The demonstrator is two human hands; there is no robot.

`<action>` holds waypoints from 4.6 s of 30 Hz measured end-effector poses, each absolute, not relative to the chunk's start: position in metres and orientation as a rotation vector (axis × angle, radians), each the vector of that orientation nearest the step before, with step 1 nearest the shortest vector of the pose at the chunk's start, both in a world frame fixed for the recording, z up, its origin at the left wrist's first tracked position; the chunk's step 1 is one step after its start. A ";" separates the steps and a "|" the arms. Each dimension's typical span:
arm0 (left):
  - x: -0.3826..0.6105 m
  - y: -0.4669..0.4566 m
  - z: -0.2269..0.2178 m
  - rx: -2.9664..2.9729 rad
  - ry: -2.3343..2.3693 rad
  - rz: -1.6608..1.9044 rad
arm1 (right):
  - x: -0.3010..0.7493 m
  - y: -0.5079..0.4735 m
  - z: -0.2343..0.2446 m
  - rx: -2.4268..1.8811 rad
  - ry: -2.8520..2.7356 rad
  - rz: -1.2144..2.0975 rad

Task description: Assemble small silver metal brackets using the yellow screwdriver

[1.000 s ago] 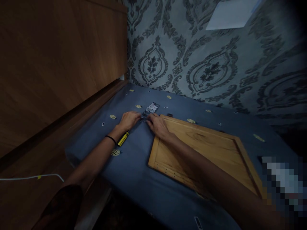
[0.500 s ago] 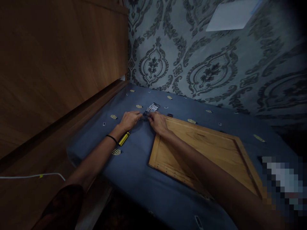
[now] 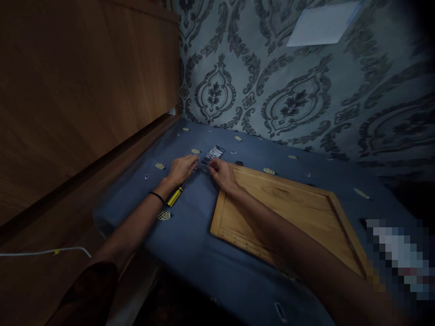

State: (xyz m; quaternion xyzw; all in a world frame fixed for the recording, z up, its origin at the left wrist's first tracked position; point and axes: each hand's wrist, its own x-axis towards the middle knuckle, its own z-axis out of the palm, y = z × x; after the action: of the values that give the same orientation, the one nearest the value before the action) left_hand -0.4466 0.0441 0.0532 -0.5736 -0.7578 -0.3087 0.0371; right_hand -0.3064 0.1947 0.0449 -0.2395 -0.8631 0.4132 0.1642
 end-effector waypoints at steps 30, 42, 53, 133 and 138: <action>-0.315 0.003 0.082 -2.730 -2.327 -1.780 | -0.114 0.024 0.056 -0.669 -1.865 1.593; -0.322 -0.009 0.073 -2.310 -2.256 -1.816 | -0.110 0.026 0.049 -0.460 -2.116 1.502; -0.318 -0.025 0.064 -2.372 -2.109 -1.634 | -0.123 0.035 0.041 -0.521 -1.968 1.654; -0.304 -0.060 0.069 -2.577 -2.148 -1.159 | -0.093 0.065 0.050 -0.057 -2.489 0.261; -0.303 -0.060 0.071 -2.589 -2.166 -1.126 | -0.093 0.064 0.049 -0.070 -2.506 0.232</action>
State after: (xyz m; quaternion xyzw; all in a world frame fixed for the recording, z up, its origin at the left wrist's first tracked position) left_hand -0.3034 -0.0604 0.0706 -0.7118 -0.5956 -0.3097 -0.2067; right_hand -0.0929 0.0642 0.0494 -0.0265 -0.9473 0.0878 0.3069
